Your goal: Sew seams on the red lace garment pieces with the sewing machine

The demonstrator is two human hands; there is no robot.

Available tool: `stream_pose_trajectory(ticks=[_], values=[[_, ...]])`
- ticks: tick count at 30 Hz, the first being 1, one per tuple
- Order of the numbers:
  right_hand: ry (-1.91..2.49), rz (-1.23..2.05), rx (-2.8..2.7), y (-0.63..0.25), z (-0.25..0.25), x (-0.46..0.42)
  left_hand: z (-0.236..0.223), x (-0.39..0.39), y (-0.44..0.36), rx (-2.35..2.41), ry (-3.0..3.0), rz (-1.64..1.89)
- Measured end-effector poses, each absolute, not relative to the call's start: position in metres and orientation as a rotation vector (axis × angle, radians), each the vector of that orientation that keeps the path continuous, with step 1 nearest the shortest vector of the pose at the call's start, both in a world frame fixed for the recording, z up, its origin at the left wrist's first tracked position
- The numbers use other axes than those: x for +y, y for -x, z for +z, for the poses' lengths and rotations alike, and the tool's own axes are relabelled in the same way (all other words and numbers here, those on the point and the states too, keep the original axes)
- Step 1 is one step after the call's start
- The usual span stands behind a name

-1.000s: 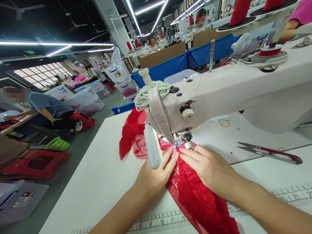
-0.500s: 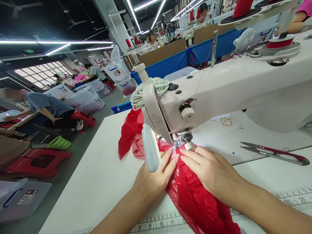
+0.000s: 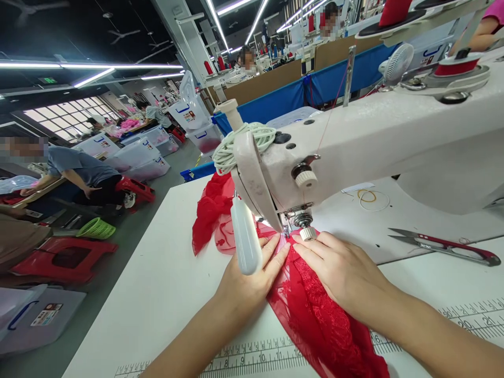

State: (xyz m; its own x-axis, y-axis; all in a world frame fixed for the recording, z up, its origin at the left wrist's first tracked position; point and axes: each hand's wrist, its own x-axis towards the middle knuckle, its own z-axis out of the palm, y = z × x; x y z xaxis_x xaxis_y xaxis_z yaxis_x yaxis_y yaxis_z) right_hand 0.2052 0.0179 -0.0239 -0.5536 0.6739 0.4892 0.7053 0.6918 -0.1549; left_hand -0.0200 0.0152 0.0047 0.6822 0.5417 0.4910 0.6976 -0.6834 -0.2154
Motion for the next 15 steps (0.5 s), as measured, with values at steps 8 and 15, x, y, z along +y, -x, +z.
stream_pose_trajectory(ticks=[8, 15], values=[[1.064, -0.113, -2.405, -0.205, -0.022, 0.021, 0.006, 0.016, 0.021, -0.976, 2.531, -0.528], [1.047, -0.055, -2.366, -0.205, -0.022, 0.020, -0.005, 0.016, 0.019, -1.083, 2.537, -0.498]])
